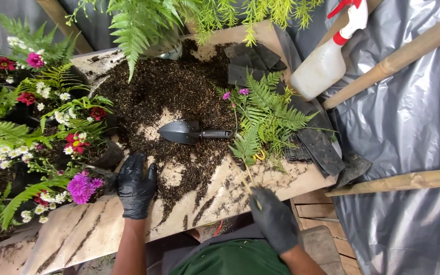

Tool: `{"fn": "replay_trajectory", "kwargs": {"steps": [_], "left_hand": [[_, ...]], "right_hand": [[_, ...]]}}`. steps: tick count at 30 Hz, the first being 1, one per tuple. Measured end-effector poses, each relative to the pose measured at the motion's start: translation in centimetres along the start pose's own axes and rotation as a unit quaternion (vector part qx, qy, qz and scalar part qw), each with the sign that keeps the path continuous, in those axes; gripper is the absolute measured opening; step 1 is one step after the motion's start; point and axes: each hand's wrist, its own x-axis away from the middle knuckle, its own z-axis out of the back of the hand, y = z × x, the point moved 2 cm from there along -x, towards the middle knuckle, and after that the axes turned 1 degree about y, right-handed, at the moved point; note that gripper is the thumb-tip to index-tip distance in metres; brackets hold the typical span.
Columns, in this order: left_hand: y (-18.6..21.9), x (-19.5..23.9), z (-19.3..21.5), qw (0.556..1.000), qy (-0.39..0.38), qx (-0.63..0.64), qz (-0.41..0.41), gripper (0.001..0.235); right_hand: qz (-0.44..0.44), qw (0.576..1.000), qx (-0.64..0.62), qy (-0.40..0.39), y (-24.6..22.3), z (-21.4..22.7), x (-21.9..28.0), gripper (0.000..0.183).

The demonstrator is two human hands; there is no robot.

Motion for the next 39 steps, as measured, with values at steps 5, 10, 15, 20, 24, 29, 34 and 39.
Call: {"fn": "replay_trajectory", "kwargs": {"steps": [5,10,15,20,24,29,34,39], "left_hand": [[-0.6,0.7,-0.5,1.0,0.003,0.004,-0.004,0.037],[-1.7,1.1,-1.1,0.999,-0.023,0.034,0.032,0.041],[-1.8,1.1,-1.4,0.998,-0.032,0.048,0.03,0.04],[-0.8,2.0,-1.5,0.993,-0.033,0.093,0.069,0.035],[0.6,2.7,1.7,0.994,-0.026,0.083,0.071,0.035],[-0.9,5.1,4.4,0.99,-0.053,0.072,0.109,0.035],[-2.0,6.6,3.9,0.992,-0.048,0.058,0.102,0.034],[-1.4,5.1,5.0,0.985,-0.074,0.128,0.088,0.03]], "right_hand": [[-0.052,0.991,0.113,0.04,4.8,-3.2,-2.8,0.02],[0.007,0.985,0.144,0.091,2.0,-0.6,-7.0,0.033],[0.171,0.976,0.107,0.086,-4.5,-0.6,-13.9,0.035],[0.224,0.945,0.23,-0.065,-2.0,-8.9,-18.8,0.043],[0.271,0.932,0.237,-0.043,-0.9,-9.9,-19.1,0.038],[0.189,0.974,0.022,-0.123,-5.1,-0.1,-16.7,0.033],[0.156,0.968,-0.124,-0.153,-3.9,2.3,-10.1,0.013],[0.269,0.934,-0.142,-0.187,-2.9,0.3,-6.3,0.043]]}}
